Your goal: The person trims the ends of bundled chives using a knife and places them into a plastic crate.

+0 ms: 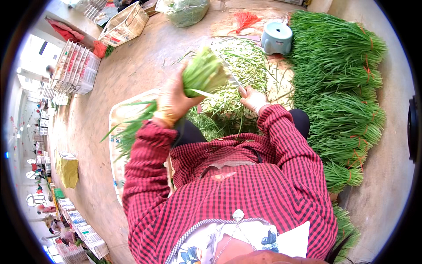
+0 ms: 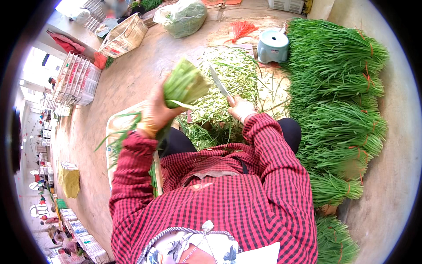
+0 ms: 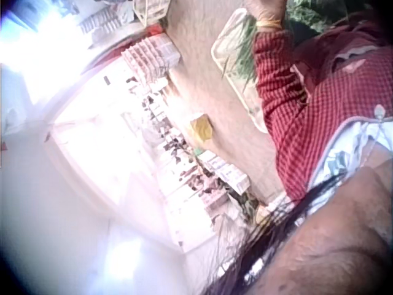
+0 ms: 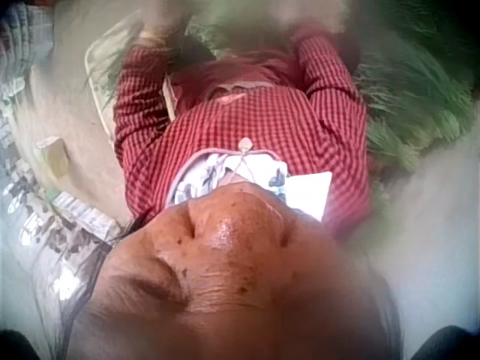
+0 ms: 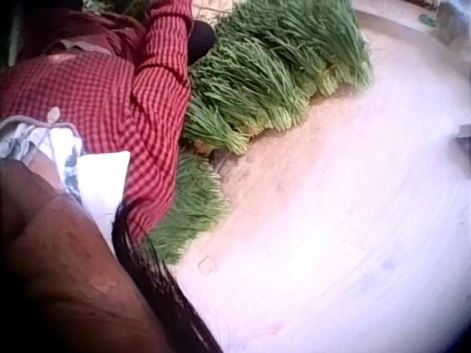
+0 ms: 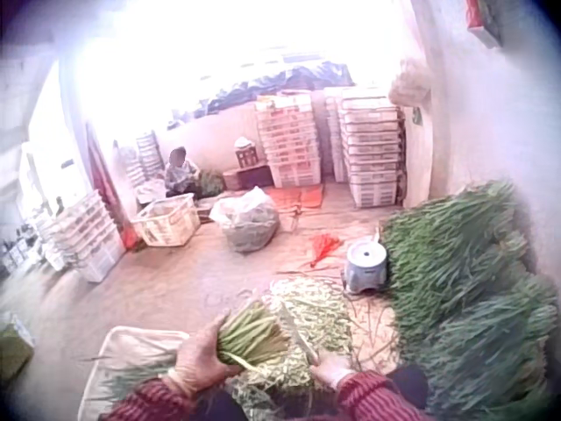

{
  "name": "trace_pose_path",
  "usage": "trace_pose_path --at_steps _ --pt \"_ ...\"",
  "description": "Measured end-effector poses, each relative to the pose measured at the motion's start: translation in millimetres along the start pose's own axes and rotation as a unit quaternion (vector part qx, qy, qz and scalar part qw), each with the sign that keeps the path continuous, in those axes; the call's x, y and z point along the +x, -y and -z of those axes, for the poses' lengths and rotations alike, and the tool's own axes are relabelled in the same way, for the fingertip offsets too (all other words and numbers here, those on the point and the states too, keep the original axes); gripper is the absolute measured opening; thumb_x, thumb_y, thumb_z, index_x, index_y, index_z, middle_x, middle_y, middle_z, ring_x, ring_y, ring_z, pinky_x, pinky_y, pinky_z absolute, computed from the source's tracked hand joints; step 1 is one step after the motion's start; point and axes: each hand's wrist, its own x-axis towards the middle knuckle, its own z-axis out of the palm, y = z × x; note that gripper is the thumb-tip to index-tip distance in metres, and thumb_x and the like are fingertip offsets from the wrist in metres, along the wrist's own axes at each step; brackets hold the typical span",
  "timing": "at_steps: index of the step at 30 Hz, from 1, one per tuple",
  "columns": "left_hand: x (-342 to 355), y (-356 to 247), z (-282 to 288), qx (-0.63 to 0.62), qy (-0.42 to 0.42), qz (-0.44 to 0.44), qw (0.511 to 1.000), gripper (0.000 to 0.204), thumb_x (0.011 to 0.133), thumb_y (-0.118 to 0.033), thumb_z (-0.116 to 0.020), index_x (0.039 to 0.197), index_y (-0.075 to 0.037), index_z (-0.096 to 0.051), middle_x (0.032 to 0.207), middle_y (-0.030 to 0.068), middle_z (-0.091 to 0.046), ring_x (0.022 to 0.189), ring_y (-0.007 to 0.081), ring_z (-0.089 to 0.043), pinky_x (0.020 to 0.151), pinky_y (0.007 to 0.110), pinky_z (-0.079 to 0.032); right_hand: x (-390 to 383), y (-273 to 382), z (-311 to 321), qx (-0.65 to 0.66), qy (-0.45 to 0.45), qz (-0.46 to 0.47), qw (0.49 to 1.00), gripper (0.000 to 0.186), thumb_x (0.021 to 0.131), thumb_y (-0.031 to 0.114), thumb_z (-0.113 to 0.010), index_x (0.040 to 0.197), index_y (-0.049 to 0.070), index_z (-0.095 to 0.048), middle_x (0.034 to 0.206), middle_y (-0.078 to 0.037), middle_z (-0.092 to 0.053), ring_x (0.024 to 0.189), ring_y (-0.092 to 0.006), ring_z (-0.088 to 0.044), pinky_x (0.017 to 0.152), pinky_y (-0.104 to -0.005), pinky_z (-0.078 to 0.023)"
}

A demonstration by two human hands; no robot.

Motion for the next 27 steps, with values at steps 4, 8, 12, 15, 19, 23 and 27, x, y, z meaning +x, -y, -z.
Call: trace_pose_path --at_steps 4,8,12,15,19,23,27 --pt "10 17 -73 0.113 0.120 0.156 0.974 0.114 0.062 -0.045 -0.085 0.150 -0.003 -0.026 0.123 0.0180 -0.060 0.110 0.0321 -0.061 0.095 0.041 -0.049 -8 -7 9 0.177 0.017 -0.031 0.984 0.043 0.080 0.036 -0.065 0.113 0.009 -0.062 0.100 -0.017 -0.068 0.096 -0.0303 -0.066 0.088 -0.0400 -0.048" --pt "12 35 -132 0.224 0.186 0.200 0.936 0.119 0.057 -0.047 -0.088 0.149 -0.003 -0.028 0.119 0.0187 -0.060 0.109 0.0331 -0.061 0.092 0.042 -0.050 -29 -39 -3 0.223 -0.078 -0.018 0.972 0.033 0.082 0.025 -0.058 0.109 0.007 -0.058 0.093 -0.019 -0.067 0.092 -0.0350 -0.066 0.082 -0.0434 -0.050" --pt "23 54 -129 0.117 0.201 0.220 0.947 0.116 0.057 -0.047 -0.089 0.146 -0.001 -0.032 0.131 0.0225 -0.054 0.120 0.0362 -0.056 0.099 0.042 -0.047 -39 -17 19 0.181 0.073 -0.097 0.976 0.031 0.082 0.025 -0.055 0.108 0.008 -0.056 0.097 -0.023 -0.065 0.098 -0.0394 -0.064 0.086 -0.0472 -0.048" --pt "30 56 -125 0.088 0.092 0.119 0.985 0.103 0.063 -0.039 -0.088 0.144 -0.003 -0.036 0.131 0.0212 -0.054 0.123 0.0371 -0.053 0.102 0.041 -0.044 -35 -27 6 0.036 -0.025 -0.001 0.999 0.036 0.082 0.027 -0.055 0.113 0.008 -0.055 0.100 -0.026 -0.065 0.098 -0.0427 -0.063 0.087 -0.0492 -0.048" --pt "27 37 -106 0.150 0.106 0.070 0.980 0.077 0.070 -0.032 -0.084 0.137 -0.014 -0.050 0.126 0.0142 -0.058 0.116 0.0322 -0.057 0.095 0.040 -0.048 -31 -26 3 0.056 -0.003 -0.036 0.998 0.037 0.084 0.028 -0.054 0.113 0.006 -0.052 0.106 -0.027 -0.062 0.103 -0.0462 -0.058 0.088 -0.0520 -0.045" --pt "19 49 -119 0.110 0.083 0.073 0.988 0.039 0.078 -0.028 -0.078 0.115 -0.019 -0.068 0.115 0.0080 -0.063 0.098 0.0253 -0.063 0.082 0.037 -0.051 -38 -15 15 0.056 0.007 -0.050 0.997 0.044 0.083 0.031 -0.056 0.119 0.007 -0.052 0.109 -0.027 -0.063 0.106 -0.0457 -0.058 0.090 -0.0514 -0.045" --pt "25 55 -125 0.073 0.042 0.055 0.995 0.021 0.082 -0.026 -0.076 0.101 -0.016 -0.075 0.096 0.0047 -0.067 0.077 0.0183 -0.063 0.069 0.031 -0.050 -35 -22 10 0.062 0.010 -0.035 0.997 0.046 0.082 0.030 -0.056 0.121 0.008 -0.052 0.112 -0.026 -0.062 0.108 -0.0449 -0.057 0.091 -0.0508 -0.044"
